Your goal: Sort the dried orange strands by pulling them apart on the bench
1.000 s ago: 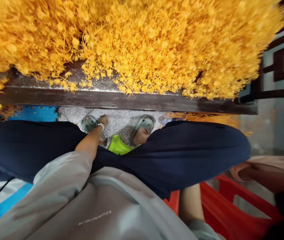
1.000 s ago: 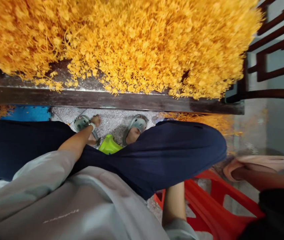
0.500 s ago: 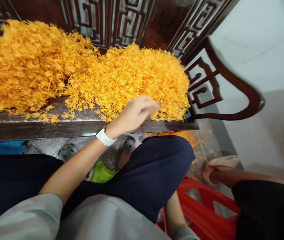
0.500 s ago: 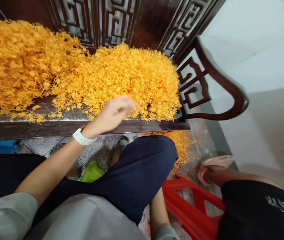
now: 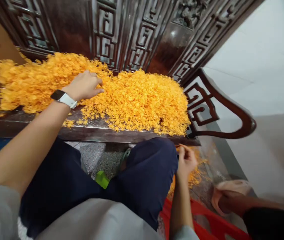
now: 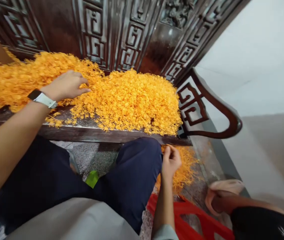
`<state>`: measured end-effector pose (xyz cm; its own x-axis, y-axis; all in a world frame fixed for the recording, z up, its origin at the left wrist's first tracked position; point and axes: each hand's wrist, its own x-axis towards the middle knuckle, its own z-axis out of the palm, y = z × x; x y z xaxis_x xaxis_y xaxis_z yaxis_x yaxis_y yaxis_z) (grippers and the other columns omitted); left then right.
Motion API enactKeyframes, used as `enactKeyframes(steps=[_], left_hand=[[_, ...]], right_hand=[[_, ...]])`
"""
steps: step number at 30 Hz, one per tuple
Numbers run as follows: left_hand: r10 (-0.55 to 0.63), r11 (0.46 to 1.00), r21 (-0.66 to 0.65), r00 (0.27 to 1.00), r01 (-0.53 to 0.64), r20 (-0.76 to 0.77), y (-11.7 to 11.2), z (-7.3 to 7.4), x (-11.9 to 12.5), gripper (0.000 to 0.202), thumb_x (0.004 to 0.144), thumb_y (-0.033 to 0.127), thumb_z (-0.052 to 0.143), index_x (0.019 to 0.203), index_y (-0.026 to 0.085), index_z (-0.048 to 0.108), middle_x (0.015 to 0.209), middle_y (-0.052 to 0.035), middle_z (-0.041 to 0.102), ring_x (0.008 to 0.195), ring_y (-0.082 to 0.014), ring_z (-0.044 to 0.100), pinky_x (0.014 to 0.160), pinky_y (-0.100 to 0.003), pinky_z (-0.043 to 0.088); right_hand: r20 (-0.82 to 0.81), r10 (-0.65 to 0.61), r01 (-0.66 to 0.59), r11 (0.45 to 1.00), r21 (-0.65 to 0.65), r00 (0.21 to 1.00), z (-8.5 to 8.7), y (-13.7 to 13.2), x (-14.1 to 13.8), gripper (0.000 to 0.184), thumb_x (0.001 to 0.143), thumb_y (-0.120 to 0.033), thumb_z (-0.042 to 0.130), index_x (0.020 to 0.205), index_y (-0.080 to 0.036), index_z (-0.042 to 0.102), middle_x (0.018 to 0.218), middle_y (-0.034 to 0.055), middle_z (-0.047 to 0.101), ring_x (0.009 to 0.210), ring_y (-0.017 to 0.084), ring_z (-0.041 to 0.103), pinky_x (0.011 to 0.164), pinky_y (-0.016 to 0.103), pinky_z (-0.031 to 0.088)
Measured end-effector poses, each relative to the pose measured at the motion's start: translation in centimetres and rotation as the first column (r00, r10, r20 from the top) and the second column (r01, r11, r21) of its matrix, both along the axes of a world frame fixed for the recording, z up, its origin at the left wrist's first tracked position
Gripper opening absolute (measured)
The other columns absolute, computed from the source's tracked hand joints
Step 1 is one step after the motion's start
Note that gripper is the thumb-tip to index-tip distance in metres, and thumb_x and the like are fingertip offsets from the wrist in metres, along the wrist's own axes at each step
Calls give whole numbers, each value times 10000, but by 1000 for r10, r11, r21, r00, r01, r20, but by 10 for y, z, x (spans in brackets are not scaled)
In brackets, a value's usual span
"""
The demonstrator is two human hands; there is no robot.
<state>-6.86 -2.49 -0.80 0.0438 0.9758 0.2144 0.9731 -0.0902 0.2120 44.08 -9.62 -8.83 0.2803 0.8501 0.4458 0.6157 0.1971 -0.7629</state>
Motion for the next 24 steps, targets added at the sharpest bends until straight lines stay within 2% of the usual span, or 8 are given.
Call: enactKeyframes(steps=[4, 7, 11, 13, 15, 18, 22, 24], left_hand=[[197, 979, 55, 980, -195, -21, -25, -46, -76, 612, 1008, 502, 635, 1493, 135, 571, 1640, -160, 455, 1476, -373, 313, 1196, -589, 224], [239, 969, 67, 971, -239, 4, -36, -63, -96, 633, 963, 496, 674, 1481, 143, 587, 1632, -164, 455, 1485, -402, 292, 1193, -625, 193], [281, 957, 70, 959, -282, 24, -25, -58, -85, 392, 975, 317, 566, 1295, 151, 720, 1502, -220, 569, 1449, -460, 387, 1158, -673, 235], [281, 953, 100, 958, -286, 59, -20, -51, -79, 429, 976, 301, 528, 1342, 165, 705, 1557, -210, 537, 1484, -453, 375, 1181, -670, 230], [303, 940, 138, 949, -312, 81, -17, -47, -77, 544, 955, 327, 559, 1476, 186, 624, 1701, -183, 391, 1555, -439, 302, 1221, -652, 204], [373, 920, 99, 924, -380, 85, -16, -48, -85, 848, 891, 392, 650, 1670, 174, 393, 1806, -180, 184, 1634, -436, 165, 1268, -653, 135], [374, 927, 0, 926, -375, 43, -13, -61, -100, 996, 868, 429, 640, 1718, 80, 254, 1810, -243, 102, 1663, -453, 74, 1277, -700, 40], [369, 929, 8, 928, -370, 46, -10, -70, -102, 972, 892, 450, 619, 1721, 90, 261, 1816, -232, 76, 1671, -444, 50, 1283, -695, 20]], right_hand=[[-60, 46, -35, 984, 172, 997, 37, 41, -26, 369, 917, -529, 710, 984, -168, 753, 714, 8, 634, 550, 141, 547, 563, 301, 438], [76, 312, -321, 925, 203, 947, 80, 62, -81, 270, 955, -460, 685, 998, -202, 752, 780, 21, 680, 608, 147, 605, 607, 306, 486], [334, 756, -792, 609, -44, 562, 117, 72, -172, 196, 1011, -385, 646, 1057, -217, 735, 843, 30, 712, 718, 148, 654, 699, 312, 530], [391, 865, -887, 414, -202, 315, 120, 78, -218, 216, 1035, -387, 610, 1070, -208, 727, 864, 39, 708, 756, 161, 654, 744, 336, 541], [454, 878, -901, 313, -301, 154, 114, 87, -265, 248, 1051, -369, 568, 1079, -178, 723, 972, 84, 721, 876, 209, 677, 843, 392, 558], [578, 813, -844, 361, -398, 75, 89, 106, -337, 299, 1038, -299, 554, 1248, -139, 694, 1235, 163, 682, 1182, 329, 633, 1045, 504, 525], [649, 717, -759, 564, -325, 255, 50, 140, -423, 799, 940, -181, 655, 1667, -171, 324, 1712, 205, 302, 1469, 402, 420, 1190, 560, 425], [708, 676, -720, 593, -360, 203, 36, 163, -448, 760, 915, -153, 658, 1628, -229, 406, 1728, 162, 305, 1487, 411, 384, 1188, 584, 410]])
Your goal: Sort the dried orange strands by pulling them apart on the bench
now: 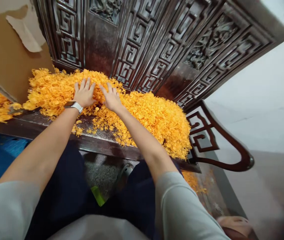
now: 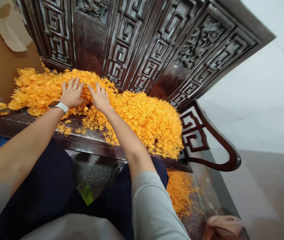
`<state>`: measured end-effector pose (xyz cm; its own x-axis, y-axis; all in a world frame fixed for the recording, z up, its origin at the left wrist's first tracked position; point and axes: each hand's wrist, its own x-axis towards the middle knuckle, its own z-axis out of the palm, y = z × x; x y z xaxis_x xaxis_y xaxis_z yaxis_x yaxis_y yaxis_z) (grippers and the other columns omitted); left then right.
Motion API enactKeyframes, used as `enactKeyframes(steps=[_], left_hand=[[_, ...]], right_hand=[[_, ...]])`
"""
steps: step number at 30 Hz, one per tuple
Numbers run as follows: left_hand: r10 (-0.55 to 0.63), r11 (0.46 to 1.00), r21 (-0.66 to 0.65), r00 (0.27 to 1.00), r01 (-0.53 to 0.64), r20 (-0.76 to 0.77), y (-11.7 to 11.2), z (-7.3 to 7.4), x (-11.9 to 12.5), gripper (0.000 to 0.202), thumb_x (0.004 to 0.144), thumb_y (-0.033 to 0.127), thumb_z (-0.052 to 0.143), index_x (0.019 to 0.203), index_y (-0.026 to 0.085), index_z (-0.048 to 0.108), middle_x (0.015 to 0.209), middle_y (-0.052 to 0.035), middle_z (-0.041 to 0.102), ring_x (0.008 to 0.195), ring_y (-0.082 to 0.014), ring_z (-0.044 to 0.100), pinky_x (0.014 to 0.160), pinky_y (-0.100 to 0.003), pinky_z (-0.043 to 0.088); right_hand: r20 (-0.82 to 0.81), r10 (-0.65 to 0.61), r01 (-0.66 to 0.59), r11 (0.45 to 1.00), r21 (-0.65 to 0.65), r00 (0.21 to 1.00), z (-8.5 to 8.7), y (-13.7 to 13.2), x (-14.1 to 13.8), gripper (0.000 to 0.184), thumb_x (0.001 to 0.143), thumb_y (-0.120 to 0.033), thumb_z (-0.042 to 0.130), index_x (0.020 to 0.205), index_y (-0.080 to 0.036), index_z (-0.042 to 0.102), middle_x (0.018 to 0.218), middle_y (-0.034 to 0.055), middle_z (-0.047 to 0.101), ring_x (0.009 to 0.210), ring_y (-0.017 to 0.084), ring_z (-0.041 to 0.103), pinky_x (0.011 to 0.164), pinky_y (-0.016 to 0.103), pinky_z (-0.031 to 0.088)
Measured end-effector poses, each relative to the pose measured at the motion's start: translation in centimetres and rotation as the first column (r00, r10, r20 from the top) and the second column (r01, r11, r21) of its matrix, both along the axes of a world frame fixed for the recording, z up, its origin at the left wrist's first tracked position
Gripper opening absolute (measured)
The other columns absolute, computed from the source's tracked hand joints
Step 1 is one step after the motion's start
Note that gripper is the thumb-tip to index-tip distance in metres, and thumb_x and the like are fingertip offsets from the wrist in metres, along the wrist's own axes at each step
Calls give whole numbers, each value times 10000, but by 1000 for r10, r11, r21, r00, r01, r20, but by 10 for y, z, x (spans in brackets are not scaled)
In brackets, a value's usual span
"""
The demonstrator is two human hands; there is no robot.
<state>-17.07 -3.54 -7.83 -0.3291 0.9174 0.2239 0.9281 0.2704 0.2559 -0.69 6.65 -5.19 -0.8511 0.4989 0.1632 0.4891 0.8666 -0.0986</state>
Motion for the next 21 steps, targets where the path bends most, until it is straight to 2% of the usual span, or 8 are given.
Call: enactKeyframes(steps=[3, 5, 9, 14, 18, 21], left_hand=[[29, 999, 22, 1000, -29, 13, 3, -12, 6, 933, 919, 499, 632, 1724, 161, 302, 1829, -188, 14, 1678, -441, 10, 1287, -685, -21], [38, 998, 42, 999, -39, 17, 3, -18, 12, 911, 913, 488, 665, 1715, 202, 342, 1833, -160, -38, 1680, -440, -19, 1287, -675, -58], [56, 997, 46, 998, -57, 15, 4, -21, 18, 973, 867, 417, 724, 1729, 248, 306, 1829, -145, -97, 1684, -428, -22, 1297, -648, -70], [113, 991, 78, 994, -111, -12, 5, -18, 14, 933, 901, 421, 704, 1729, 253, 307, 1835, -165, 9, 1669, -442, 86, 1290, -660, 9], [136, 985, 109, 990, -133, -19, 5, -11, 11, 980, 893, 559, 712, 1726, 245, 300, 1820, -217, 83, 1649, -458, 143, 1274, -672, 65], [140, 980, 143, 990, -140, 7, 6, -9, 10, 1016, 878, 675, 671, 1716, 223, 317, 1811, -232, 122, 1642, -465, 153, 1268, -678, 81]], right_hand=[[144, 16, -19, 1000, 25, 989, -4, 32, -9, 377, 981, -184, 556, 1341, -214, 666, 1497, 145, 586, 1357, 361, 492, 1127, 535, 451], [127, -11, 6, 999, 45, 992, 2, 49, 0, 304, 1014, -178, 474, 1222, -190, 696, 1364, 162, 653, 1274, 345, 526, 1078, 519, 466], [15, -79, 77, 992, 103, 997, 23, 70, 24, 249, 988, -150, 464, 1127, -197, 665, 1340, 165, 635, 1225, 368, 502, 993, 518, 462], [-201, -27, 46, 995, 92, 979, 44, 74, 42, 193, 942, -155, 455, 1009, -214, 626, 1370, 134, 582, 1188, 325, 485, 948, 453, 448], [-323, -47, 46, 999, -11, 945, 52, 80, 60, 200, 886, -144, 424, 967, -198, 598, 1222, 142, 628, 1109, 275, 531, 970, 430, 465], [-398, -62, 7, 990, -139, 915, 57, 90, 78, 135, 853, -194, 453, 919, -214, 568, 1067, 112, 667, 1011, 240, 559, 963, 423, 485]])
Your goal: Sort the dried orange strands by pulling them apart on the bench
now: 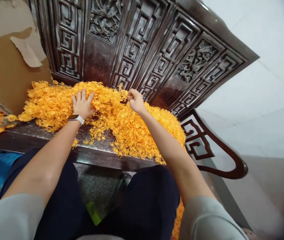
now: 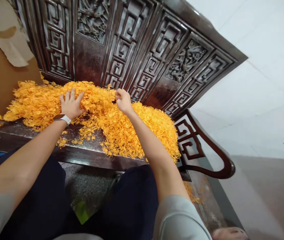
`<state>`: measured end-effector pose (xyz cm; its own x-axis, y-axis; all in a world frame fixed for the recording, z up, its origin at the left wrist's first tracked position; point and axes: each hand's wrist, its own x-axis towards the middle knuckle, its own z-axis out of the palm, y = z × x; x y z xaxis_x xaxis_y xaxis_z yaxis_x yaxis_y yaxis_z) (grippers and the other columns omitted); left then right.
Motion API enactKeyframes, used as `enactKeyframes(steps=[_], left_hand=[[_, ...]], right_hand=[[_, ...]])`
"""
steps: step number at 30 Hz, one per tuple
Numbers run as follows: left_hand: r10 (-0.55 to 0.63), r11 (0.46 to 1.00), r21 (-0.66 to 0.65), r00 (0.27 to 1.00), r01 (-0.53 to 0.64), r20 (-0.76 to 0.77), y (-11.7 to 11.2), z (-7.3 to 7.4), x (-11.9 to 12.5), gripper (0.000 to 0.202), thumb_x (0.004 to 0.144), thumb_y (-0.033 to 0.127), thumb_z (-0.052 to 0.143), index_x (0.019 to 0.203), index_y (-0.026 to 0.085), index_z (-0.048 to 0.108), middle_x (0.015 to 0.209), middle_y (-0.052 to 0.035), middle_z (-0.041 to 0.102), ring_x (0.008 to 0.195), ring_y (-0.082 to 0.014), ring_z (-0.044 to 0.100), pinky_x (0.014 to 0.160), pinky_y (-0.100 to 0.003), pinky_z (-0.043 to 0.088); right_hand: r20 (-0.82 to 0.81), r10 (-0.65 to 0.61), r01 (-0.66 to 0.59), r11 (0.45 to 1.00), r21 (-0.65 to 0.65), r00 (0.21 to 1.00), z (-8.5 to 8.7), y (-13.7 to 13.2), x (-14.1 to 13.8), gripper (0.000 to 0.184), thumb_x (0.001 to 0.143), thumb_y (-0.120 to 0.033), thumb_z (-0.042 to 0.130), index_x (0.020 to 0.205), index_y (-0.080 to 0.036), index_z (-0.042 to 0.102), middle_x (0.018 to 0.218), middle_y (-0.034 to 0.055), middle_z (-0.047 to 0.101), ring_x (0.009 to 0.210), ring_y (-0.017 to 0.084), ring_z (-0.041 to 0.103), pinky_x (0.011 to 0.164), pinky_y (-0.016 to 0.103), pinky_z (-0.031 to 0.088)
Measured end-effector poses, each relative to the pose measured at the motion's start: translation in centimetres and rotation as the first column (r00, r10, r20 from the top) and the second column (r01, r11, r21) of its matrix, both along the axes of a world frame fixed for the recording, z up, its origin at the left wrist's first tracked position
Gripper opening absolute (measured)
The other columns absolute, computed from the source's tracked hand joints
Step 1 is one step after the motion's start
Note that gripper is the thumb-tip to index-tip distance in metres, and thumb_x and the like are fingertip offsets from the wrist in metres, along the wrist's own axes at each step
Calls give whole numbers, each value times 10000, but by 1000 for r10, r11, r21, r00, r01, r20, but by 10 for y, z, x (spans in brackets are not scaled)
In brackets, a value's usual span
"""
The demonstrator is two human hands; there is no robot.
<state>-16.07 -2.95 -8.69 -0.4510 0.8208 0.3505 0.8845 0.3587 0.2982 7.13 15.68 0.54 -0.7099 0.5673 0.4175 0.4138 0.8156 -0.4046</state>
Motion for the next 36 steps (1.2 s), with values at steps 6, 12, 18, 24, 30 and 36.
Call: enactKeyframes(steps=[6, 12, 18, 24, 30, 36], left_hand=[[-34, 997, 71, 999, 36, -30, 3, -14, -12, 1109, 817, 914, 506, 1601, 129, 482, 1809, -224, 139, 1620, -485, 159, 1264, -693, 65], [-134, 981, 136, 991, 135, -19, 11, -17, -17, 994, 824, 924, 476, 1503, 200, 525, 1820, -134, 135, 1563, -581, 154, 1153, -875, 65], [-116, 947, 294, 992, 126, -52, 8, 33, 83, 760, 873, 271, 625, 1560, 22, 417, 1672, -335, 308, 1478, -573, 344, 1102, -780, 345], [-519, 718, 515, 853, 468, -52, 0, 70, 201, 473, 1040, 257, 481, 1511, 224, 460, 1489, -190, 569, 1407, -353, 529, 1165, -595, 445], [-553, 756, 422, 833, 500, 4, 18, 55, 213, 338, 1045, 222, 481, 1378, 233, 539, 1303, -165, 609, 1224, -306, 618, 1010, -499, 550], [-590, 768, 75, 749, 636, -303, 8, 48, 177, 483, 900, 42, 521, 1344, 191, 635, 976, -130, 680, 961, -325, 639, 807, -466, 500]], right_hand=[[-548, -235, 64, 948, -312, 803, 52, 56, 75, 280, 797, -481, 523, 936, -269, 405, 939, 70, 669, 870, 223, 647, 771, 401, 534], [-557, -393, 101, 870, -483, 731, 100, 65, 184, 438, 670, -527, 604, 927, -285, 344, 855, 11, 698, 762, 163, 681, 669, 298, 514], [-633, -347, -104, 820, -563, 692, 80, 6, 196, 431, 731, -473, 635, 992, -277, 353, 1179, 115, 753, 1035, 201, 760, 807, 342, 594], [-654, -249, -225, 804, -551, 714, 26, -59, 151, 408, 825, -510, 669, 1038, -275, 411, 1270, 98, 679, 1182, 213, 700, 1028, 415, 575], [-615, -178, -360, 674, -645, 768, 0, -117, 119, 386, 732, -310, 686, 1030, -253, 447, 1241, 81, 645, 1176, 222, 641, 1054, 426, 547], [-552, -388, -394, 417, -819, 738, 2, -104, 125, 451, 821, -413, 734, 1135, -247, 457, 1337, 123, 668, 1215, 258, 648, 942, 448, 599]])
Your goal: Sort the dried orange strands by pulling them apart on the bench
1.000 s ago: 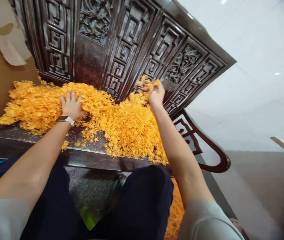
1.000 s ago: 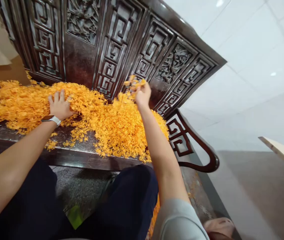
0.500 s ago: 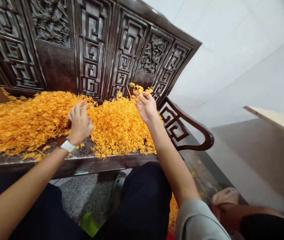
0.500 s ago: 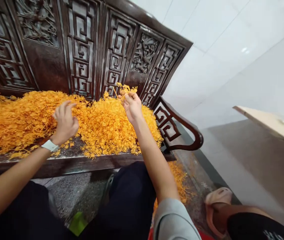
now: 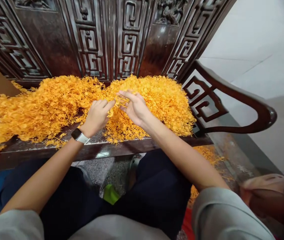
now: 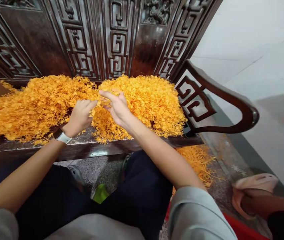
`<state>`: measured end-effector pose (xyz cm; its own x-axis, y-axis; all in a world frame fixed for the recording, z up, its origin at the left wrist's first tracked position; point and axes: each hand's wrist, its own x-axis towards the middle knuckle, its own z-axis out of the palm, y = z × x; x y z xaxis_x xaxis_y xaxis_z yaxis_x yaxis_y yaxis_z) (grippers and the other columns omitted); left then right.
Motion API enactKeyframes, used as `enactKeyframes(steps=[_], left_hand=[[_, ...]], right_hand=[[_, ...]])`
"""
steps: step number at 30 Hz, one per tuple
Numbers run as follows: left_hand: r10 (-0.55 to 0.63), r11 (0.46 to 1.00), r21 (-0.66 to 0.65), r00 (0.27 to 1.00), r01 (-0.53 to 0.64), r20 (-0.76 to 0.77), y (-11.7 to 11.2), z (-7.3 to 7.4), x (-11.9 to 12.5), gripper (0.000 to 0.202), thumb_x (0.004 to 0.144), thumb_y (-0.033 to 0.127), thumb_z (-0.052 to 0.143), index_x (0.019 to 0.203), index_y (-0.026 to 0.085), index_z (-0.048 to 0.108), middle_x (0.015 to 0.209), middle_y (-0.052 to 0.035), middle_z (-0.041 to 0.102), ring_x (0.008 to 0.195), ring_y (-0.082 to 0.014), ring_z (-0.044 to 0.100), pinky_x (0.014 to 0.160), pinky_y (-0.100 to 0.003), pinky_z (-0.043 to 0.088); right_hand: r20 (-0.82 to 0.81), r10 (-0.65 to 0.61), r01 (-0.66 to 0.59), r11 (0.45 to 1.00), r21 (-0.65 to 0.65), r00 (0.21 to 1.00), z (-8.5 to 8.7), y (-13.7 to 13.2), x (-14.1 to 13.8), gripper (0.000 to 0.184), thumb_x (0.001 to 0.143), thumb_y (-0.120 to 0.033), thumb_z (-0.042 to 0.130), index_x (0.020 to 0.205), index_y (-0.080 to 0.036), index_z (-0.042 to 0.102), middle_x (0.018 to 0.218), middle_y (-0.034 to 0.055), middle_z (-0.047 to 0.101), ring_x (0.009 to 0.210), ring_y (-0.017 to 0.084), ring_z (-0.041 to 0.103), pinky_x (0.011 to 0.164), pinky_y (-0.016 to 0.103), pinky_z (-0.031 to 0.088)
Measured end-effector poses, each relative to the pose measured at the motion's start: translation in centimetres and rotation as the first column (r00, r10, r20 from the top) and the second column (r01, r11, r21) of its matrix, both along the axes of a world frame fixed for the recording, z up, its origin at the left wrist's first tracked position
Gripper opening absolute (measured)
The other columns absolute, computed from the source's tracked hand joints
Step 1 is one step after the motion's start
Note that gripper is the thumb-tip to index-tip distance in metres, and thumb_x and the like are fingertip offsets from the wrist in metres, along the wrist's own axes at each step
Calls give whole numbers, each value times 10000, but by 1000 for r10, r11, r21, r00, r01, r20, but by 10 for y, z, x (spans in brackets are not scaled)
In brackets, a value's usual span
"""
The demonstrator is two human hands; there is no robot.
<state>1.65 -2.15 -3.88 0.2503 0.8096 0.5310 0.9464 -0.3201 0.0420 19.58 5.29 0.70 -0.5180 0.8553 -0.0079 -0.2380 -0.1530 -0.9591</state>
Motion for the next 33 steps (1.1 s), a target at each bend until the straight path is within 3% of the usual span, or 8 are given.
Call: enactKeyframes(steps=[5, 8, 10, 13, 16, 21, 25, 33], left_hand=[[-29, 998, -52, 981, 19, -190, -15, -2, -8, 507, 926, 64, 520, 1392, 207, 662, 843, -114, 711, 851, -317, 639, 773, -454, 464], [-7, 999, -49, 996, 2, -93, -20, -2, -17, 466, 940, 109, 536, 1363, 233, 687, 872, -92, 746, 835, -286, 660, 775, -432, 474], [24, 997, -76, 1000, -25, -14, -22, -1, -24, 465, 912, 108, 551, 1329, 241, 709, 906, -82, 761, 847, -273, 678, 784, -422, 481], [21, 989, -147, 1000, -20, 5, -28, -2, -29, 526, 846, 65, 556, 1310, 243, 727, 854, -63, 750, 840, -267, 690, 793, -417, 484], [-61, 982, -176, 998, 63, 18, -35, -7, -24, 502, 865, 57, 536, 1301, 225, 716, 850, -59, 752, 803, -252, 686, 776, -404, 489], [-165, 963, -217, 986, 159, -11, -44, -5, -11, 220, 925, 139, 529, 975, 238, 719, 868, -87, 739, 819, -267, 673, 757, -426, 494], [-169, 953, -272, 979, 133, -112, -40, 7, -20, 180, 940, 230, 539, 910, 278, 710, 778, -68, 670, 793, -280, 639, 775, -467, 496], [-303, 921, -305, 936, 241, -178, -41, 15, -35, 198, 936, 192, 523, 789, 246, 643, 604, -20, 522, 617, -213, 510, 671, -394, 407]], right_hand=[[50, 39, -40, 999, 24, 998, -16, 22, 7, 463, 805, -554, 842, 993, -234, 565, 1104, 101, 716, 1077, 272, 686, 862, 450, 616], [123, 77, -92, 989, 117, 989, -27, 27, 15, 446, 860, -595, 791, 968, -233, 552, 1053, 93, 694, 1048, 266, 692, 844, 451, 616], [196, -44, -17, 954, 300, 980, -29, 25, 22, 400, 923, -575, 728, 1078, -241, 573, 1142, 94, 673, 1108, 264, 667, 868, 453, 607], [234, -263, 56, 766, 640, 936, -21, 13, 32, 459, 949, -545, 705, 1298, -271, 587, 1383, 98, 594, 1330, 313, 559, 1010, 514, 553], [339, -161, -183, 596, 782, 927, -12, -10, 34, 557, 902, -533, 770, 1358, -251, 621, 1444, 117, 574, 1418, 378, 492, 1144, 576, 461], [578, 105, -558, 446, 700, 809, -21, -29, 21, 406, 1014, -330, 570, 1400, -208, 601, 1284, 135, 641, 1194, 317, 611, 1067, 508, 504], [621, 117, -608, 407, 682, 775, -25, -21, 16, 367, 1003, -288, 554, 1360, -220, 605, 1284, 119, 644, 1165, 299, 608, 1015, 452, 497], [729, 91, -693, 409, 594, 679, -15, -19, 39, 450, 1124, -520, 418, 848, -204, 581, 715, 9, 526, 640, 149, 476, 681, 303, 333]])
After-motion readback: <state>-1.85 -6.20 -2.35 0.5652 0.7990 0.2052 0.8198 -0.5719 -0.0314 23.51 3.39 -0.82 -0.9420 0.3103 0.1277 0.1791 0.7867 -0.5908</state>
